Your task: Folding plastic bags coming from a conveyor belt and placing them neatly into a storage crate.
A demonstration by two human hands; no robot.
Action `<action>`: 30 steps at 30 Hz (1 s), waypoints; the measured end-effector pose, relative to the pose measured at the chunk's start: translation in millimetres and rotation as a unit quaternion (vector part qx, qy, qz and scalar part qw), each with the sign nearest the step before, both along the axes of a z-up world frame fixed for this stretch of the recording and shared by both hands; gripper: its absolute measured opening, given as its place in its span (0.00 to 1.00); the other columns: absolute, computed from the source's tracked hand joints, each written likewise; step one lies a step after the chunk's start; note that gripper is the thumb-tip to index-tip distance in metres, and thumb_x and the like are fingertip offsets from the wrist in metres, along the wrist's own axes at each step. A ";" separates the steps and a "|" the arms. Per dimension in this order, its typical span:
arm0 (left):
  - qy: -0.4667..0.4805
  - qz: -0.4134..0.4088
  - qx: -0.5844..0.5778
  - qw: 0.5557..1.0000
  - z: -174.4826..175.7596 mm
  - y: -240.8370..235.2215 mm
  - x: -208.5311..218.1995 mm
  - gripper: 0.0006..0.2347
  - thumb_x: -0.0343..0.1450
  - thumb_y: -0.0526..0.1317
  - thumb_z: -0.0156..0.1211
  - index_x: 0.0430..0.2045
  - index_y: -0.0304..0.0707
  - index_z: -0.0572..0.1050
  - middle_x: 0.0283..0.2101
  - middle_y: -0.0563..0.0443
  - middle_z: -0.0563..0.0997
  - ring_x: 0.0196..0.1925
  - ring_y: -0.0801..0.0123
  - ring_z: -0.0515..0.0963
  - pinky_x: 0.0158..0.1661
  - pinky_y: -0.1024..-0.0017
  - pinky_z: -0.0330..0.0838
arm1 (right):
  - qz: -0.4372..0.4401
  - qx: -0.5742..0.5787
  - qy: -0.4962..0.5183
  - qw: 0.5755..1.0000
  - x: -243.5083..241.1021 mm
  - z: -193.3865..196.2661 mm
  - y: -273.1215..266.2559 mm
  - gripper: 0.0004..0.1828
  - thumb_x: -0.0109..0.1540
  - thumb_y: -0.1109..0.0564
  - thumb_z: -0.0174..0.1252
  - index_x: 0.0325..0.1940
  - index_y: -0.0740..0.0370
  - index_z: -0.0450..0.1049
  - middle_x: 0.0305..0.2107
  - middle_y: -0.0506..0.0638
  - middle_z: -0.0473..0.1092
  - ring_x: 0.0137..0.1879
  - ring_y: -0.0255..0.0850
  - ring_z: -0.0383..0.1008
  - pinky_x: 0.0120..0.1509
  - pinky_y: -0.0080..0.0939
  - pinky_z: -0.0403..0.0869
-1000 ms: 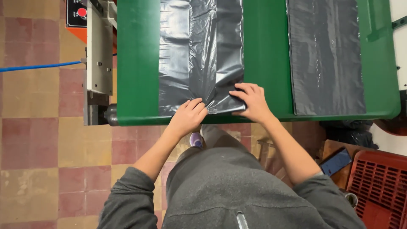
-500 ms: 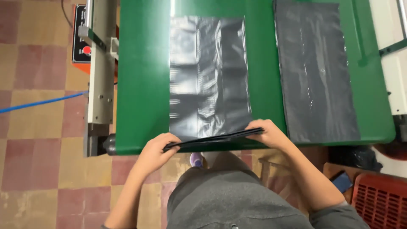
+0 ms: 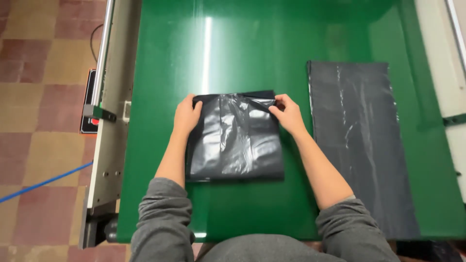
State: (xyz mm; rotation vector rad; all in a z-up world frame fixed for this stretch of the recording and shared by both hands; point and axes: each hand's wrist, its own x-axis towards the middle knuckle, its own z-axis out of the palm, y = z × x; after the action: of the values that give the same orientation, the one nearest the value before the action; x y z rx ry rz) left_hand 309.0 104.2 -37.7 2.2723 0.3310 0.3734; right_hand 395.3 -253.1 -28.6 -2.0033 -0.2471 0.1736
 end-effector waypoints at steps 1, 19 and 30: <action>0.005 0.001 0.004 1.000 -2.8 -1.1 2.1 0.11 0.72 0.42 0.61 0.41 0.32 0.76 0.38 0.35 0.82 0.42 0.41 0.80 0.42 0.54 0.74 | 0.001 0.004 0.005 1.000 4.8 8.3 4.7 0.21 0.60 0.55 0.67 0.55 0.64 0.72 0.40 0.50 0.75 0.47 0.39 0.75 0.55 0.40 0.74; 0.053 -0.127 -0.046 0.989 14.3 -82.5 -69.1 0.14 0.70 0.47 0.64 0.43 0.38 0.75 0.40 0.46 0.78 0.42 0.58 0.81 0.45 0.63 0.74 | 0.188 -0.449 -0.150 0.861 46.8 -1.2 65.4 0.17 0.53 0.59 0.66 0.46 0.57 0.73 0.43 0.56 0.73 0.50 0.55 0.73 0.51 0.53 0.69; 0.126 0.021 -0.781 0.611 -0.8 -12.4 -152.2 0.40 0.73 0.69 0.24 0.61 0.30 0.69 0.59 0.40 0.76 0.59 0.54 0.78 0.60 0.56 0.70 | 0.085 -0.221 -0.424 0.874 -223.6 77.2 18.3 0.17 0.46 0.64 0.66 0.38 0.56 0.76 0.38 0.46 0.73 0.53 0.47 0.73 0.59 0.53 0.67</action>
State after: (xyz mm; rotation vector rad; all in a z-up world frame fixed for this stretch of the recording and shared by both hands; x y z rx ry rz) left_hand 156.8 91.8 -38.5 0.5214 0.5412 -0.2391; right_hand 171.7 -234.8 48.6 -2.4045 -1.0196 -0.6171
